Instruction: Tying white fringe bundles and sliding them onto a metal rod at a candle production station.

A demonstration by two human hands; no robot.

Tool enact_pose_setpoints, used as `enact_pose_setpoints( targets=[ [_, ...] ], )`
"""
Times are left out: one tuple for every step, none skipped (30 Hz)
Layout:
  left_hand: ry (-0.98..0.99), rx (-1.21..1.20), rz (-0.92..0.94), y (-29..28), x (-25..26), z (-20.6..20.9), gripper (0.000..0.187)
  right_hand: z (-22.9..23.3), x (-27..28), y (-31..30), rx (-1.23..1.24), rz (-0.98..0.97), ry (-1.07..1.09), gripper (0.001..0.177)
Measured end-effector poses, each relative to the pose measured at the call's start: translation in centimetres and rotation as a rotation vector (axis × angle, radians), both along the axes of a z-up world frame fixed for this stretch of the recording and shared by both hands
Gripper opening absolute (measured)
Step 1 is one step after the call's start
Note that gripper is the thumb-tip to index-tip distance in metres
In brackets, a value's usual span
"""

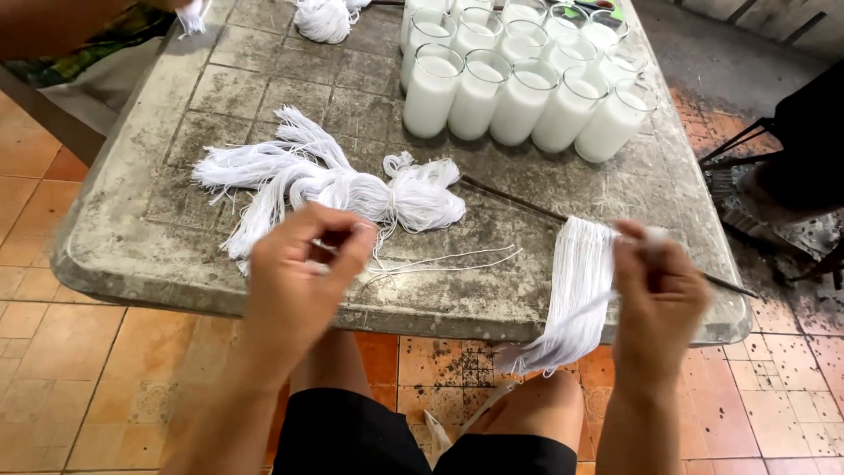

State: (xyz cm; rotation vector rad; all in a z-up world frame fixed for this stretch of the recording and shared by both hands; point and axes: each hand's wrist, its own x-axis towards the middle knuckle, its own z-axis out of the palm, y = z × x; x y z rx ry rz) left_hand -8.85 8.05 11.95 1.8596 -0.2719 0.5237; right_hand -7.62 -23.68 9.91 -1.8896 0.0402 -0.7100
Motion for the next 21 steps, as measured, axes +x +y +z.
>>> enact_pose_setpoints(
  targets=[
    [0.055, 0.043, -0.115, -0.9, -0.2, 0.8, 0.004, 0.5, -0.2, 0.8, 0.033, 0.170, 0.104, 0.012],
    [0.054, 0.043, -0.116, -1.7, -0.1, 1.0, 0.004, 1.2, -0.4, 2.3, 0.033, 0.169, 0.103, 0.012],
    [0.048, 0.088, -0.193, -2.6, -0.1, 1.3, 0.004, 2.0, -0.5, 3.8, -0.032, 0.426, 0.224, 0.027],
    [0.038, 0.133, -0.269, -3.3, 0.1, 1.5, 0.004, 2.8, -0.5, 5.4, -0.099, 0.683, 0.344, 0.048],
    [0.034, 0.132, -0.268, -3.5, 0.2, 1.8, 0.004, 2.8, -0.3, 6.1, -0.101, 0.683, 0.341, 0.048],
    [-0.007, 0.149, -0.265, -3.7, 0.3, 2.1, 0.006, 2.7, -0.2, 6.8, -0.088, 0.718, 0.348, 0.024],
    [-0.048, 0.166, -0.262, -3.8, 0.4, 2.4, 0.008, 2.6, 0.0, 7.5, -0.075, 0.753, 0.355, 0.014],
    [-0.049, 0.166, -0.260, -3.7, 0.4, 2.3, 0.008, 2.2, 0.2, 7.4, -0.077, 0.755, 0.354, 0.014],
    [-0.024, 0.157, -0.263, -3.6, 0.5, 2.3, 0.008, 1.8, 0.5, 7.4, -0.057, 0.738, 0.314, 0.008],
    [0.004, 0.148, -0.266, -3.6, 0.6, 2.2, 0.008, 1.3, 0.7, 7.4, -0.036, 0.720, 0.277, 0.003],
    [0.004, 0.147, -0.264, -3.5, 0.7, 2.1, 0.008, 1.2, 0.8, 7.4, -0.037, 0.722, 0.277, 0.003],
    [-0.002, 0.138, -0.271, -3.4, 0.8, 1.9, 0.009, 1.0, 0.8, 7.4, -0.014, 0.710, 0.276, 0.019],
    [-0.008, 0.128, -0.277, -3.3, 0.9, 1.7, 0.011, 0.9, 0.9, 7.4, 0.009, 0.697, 0.274, 0.038],
    [-0.005, 0.125, -0.277, -3.3, 0.9, 1.6, 0.011, 0.9, 0.9, 7.4, 0.008, 0.697, 0.277, 0.038],
    [-0.011, 0.113, -0.285, -3.3, 1.0, 1.4, 0.011, 0.9, 0.9, 7.4, -0.016, 0.671, 0.289, 0.031],
    [-0.019, 0.101, -0.292, -3.3, 1.1, 1.2, 0.012, 0.9, 0.9, 7.5, -0.040, 0.647, 0.299, 0.024],
    [-0.017, 0.100, -0.291, -3.3, 1.0, 1.2, 0.012, 0.8, 0.9, 7.4, -0.040, 0.647, 0.301, 0.024],
    [-0.013, 0.081, -0.282, -3.4, 1.0, 1.2, 0.011, 0.7, 1.0, 7.4, -0.033, 0.647, 0.295, 0.025],
    [-0.008, 0.062, -0.273, -3.4, 1.0, 1.2, 0.010, 0.6, 1.0, 7.4, -0.026, 0.647, 0.288, 0.026],
    [-0.008, 0.062, -0.273, -3.5, 0.8, 1.3, 0.010, 0.9, 1.0, 7.6, -0.026, 0.647, 0.288, 0.026],
    [-0.036, 0.016, -0.228, -3.5, 0.6, 1.3, 0.008, 1.3, 1.0, 7.9, -0.058, 0.616, 0.248, 0.024]
  ],
)
